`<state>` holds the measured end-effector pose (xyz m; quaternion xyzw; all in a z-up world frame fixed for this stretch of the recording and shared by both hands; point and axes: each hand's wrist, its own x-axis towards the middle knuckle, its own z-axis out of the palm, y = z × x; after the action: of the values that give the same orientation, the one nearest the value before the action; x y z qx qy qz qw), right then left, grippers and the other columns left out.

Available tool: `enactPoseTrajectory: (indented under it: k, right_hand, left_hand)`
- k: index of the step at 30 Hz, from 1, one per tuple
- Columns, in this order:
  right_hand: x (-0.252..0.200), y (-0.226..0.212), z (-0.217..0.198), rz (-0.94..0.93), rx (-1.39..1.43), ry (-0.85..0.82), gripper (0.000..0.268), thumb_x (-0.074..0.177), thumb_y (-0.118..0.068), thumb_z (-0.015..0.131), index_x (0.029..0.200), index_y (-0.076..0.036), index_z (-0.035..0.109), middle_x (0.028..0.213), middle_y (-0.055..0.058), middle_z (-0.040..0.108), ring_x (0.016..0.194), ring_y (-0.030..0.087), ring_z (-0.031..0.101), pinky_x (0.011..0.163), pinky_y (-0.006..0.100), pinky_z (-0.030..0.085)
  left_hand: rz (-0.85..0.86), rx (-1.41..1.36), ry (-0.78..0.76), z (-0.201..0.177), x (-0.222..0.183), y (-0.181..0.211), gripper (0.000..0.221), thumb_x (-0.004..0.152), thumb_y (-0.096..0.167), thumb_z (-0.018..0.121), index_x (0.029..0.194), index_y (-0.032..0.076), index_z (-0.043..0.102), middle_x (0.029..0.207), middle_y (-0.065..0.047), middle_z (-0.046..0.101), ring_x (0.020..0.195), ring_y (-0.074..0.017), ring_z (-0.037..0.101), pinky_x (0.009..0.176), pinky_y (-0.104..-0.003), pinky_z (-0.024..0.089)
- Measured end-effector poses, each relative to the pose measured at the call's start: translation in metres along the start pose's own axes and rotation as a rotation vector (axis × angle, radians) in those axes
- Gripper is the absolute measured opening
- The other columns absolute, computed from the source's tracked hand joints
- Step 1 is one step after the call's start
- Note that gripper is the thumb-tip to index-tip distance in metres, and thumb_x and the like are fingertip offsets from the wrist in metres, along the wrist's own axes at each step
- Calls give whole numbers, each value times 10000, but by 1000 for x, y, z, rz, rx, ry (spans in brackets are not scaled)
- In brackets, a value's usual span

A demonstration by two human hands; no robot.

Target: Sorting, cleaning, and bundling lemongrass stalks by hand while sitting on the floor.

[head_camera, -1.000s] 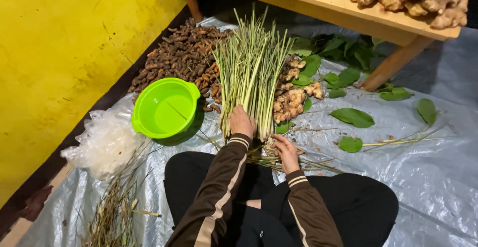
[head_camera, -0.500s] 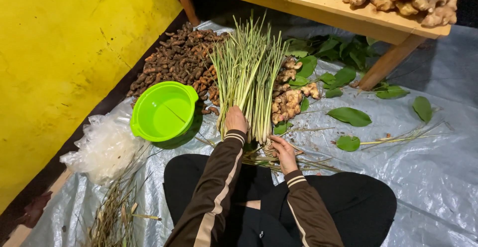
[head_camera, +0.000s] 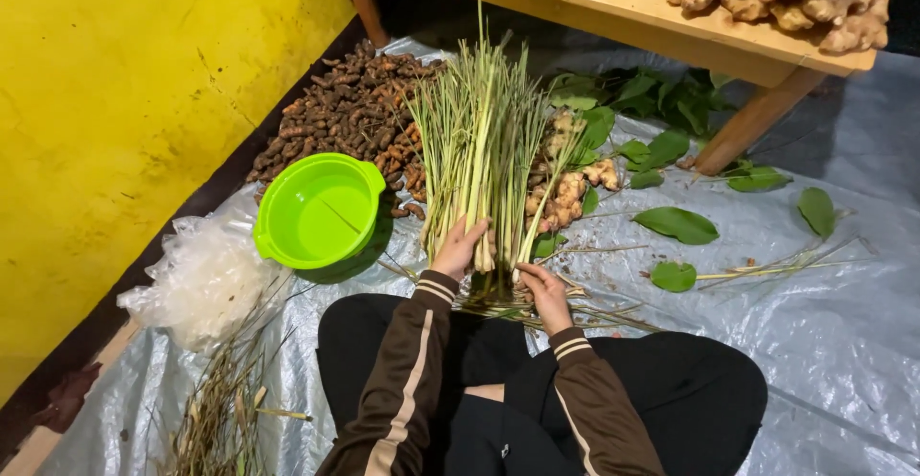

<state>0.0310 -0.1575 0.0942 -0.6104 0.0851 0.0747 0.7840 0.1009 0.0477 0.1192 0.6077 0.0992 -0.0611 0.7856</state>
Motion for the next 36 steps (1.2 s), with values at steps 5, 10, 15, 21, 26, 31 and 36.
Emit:
enactPoseTrajectory:
  k: [5,10,15,21,26,31,36]
  right_hand:
    - [-5,-5,5,-86,-343,-17,260,984,-206,691,1231,-143,744,1115,95,742,949,205,720,760,318,572]
    - [-10,-3,25,-180,-448,-67,321,1054,-295,604,1254,-70,716,1208,115,692,934,254,717,776,360,612]
    - [-33,-30,62,48,237,-65,638,1101,-519,327,1477,-11,412,1154,171,626,779,215,628,576,275,497]
    - [-55,-44,73,274,220,64,432,1086,-380,464,1463,-175,511,1404,141,534,1232,275,544,1054,491,454]
    - [-68,-63,78,224,257,67,424,1085,-385,459,1432,-152,526,1347,146,558,1142,256,550,953,443,432]
    - [-72,-89,79,148,317,88,420,1084,-393,452,1393,-123,545,1274,152,588,1027,230,557,823,381,404]
    - [-81,-111,81,65,382,102,429,1083,-402,443,1340,-84,571,1176,161,629,873,196,567,650,298,366]
  left_hand:
    - [-60,-310,-64,25,-34,47,275,1063,248,584,1239,38,558,828,-83,571,671,-192,634,559,-309,576]
    - [-66,-380,-97,20,-36,44,316,1064,264,580,1311,68,550,888,-120,647,707,-204,700,510,-328,610]
    - [15,-185,-52,35,-60,48,366,1074,329,570,1355,96,556,947,-89,674,807,-139,654,650,-264,605]
    - [131,183,-26,71,-119,82,616,1107,400,464,1543,-16,339,1454,-277,489,1355,-338,469,1174,-543,333]
    - [329,275,-31,68,-118,23,418,1114,317,434,1400,19,488,1193,-239,614,1101,-292,594,989,-508,493]
    - [431,207,15,86,-138,34,370,1050,128,546,1404,27,514,1176,-181,647,1106,-237,617,981,-474,512]
    - [379,-132,69,102,-145,55,145,1056,190,589,1108,56,610,1095,-100,719,1008,-162,646,985,-384,509]
